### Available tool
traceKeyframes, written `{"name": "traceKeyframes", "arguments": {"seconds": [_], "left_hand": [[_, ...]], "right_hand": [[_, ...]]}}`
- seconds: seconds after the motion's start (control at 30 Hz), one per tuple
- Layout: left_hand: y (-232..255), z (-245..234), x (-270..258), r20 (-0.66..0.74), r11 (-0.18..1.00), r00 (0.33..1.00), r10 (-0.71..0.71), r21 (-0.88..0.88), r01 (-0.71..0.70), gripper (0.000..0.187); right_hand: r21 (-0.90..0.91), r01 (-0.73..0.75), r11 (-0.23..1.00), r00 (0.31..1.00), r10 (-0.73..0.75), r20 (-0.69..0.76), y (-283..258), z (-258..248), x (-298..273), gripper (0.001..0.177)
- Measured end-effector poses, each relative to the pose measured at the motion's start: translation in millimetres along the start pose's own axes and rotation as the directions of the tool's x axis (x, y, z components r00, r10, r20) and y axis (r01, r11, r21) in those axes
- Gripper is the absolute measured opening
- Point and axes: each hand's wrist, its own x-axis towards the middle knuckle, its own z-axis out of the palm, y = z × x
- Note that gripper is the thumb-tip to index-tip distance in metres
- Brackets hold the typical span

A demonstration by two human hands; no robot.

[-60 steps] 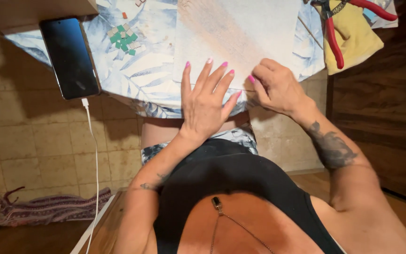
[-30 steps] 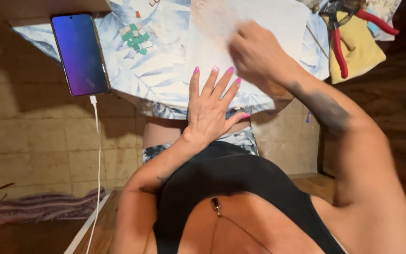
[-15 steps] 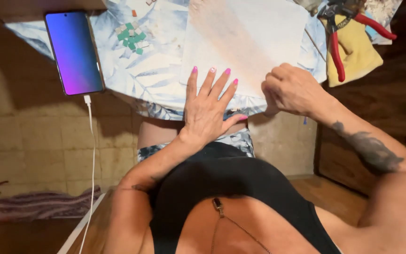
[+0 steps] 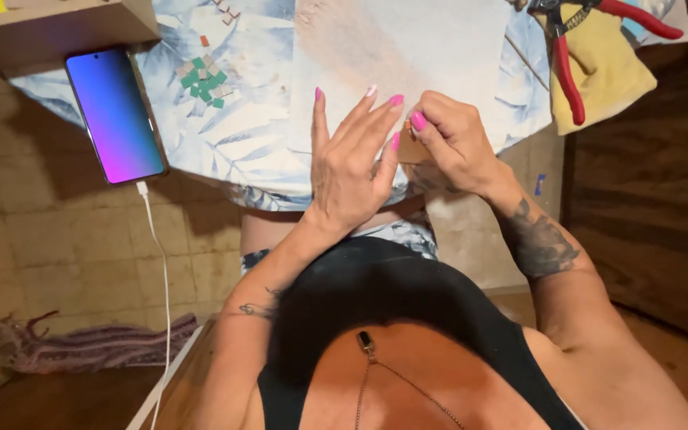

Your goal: Assembling a mosaic project by picking up small tiles and placing them on a surface

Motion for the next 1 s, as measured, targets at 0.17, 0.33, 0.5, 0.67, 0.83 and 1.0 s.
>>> {"name": "traceKeyframes", "arguments": {"seconds": [0.17, 0.33, 0.5, 0.67, 0.83, 1.0], "left_hand": [[0, 2, 0, -0.007, 0.999, 1.0, 0.011, -0.043, -0.012, 0.024], [-4, 5, -5, -0.081, 1.0, 0.997, -0.003, -0.028, 0.001, 0.017], [-2, 1, -3, -0.125, 0.998, 0.992, -0.003, -0.055, -0.004, 0.013], [-2, 0, -6, -0.136, 0.999, 0.991, -0.014, -0.046, 0.008, 0.012], [-5, 4, -11, -0.14, 1.0, 0.99, 0.01, -0.025, -0.014, 0.013], [-3, -1, -16, -0.093, 0.997, 0.995, 0.023, 0.076, -0.016, 0.02]], "right_hand": [[-0.013, 0.016, 1.0, 0.999, -0.016, -0.042, -5, 4, 5, 0.03], [-0.003, 0.022, 1.0, 0.996, -0.022, -0.082, -5, 7, 5, 0.028], [0.026, 0.027, 0.999, 0.997, -0.025, -0.067, -6, 7, 4, 0.029], [0.056, 0.003, 0.998, 0.999, -0.001, -0.039, -11, 8, 3, 0.031], [0.051, 0.008, 0.999, 1.0, -0.006, -0.027, -2, 9, -2, 0.026], [-0.119, 0.051, 0.992, 0.998, -0.053, -0.014, 2, 4, -8, 0.024]]}}
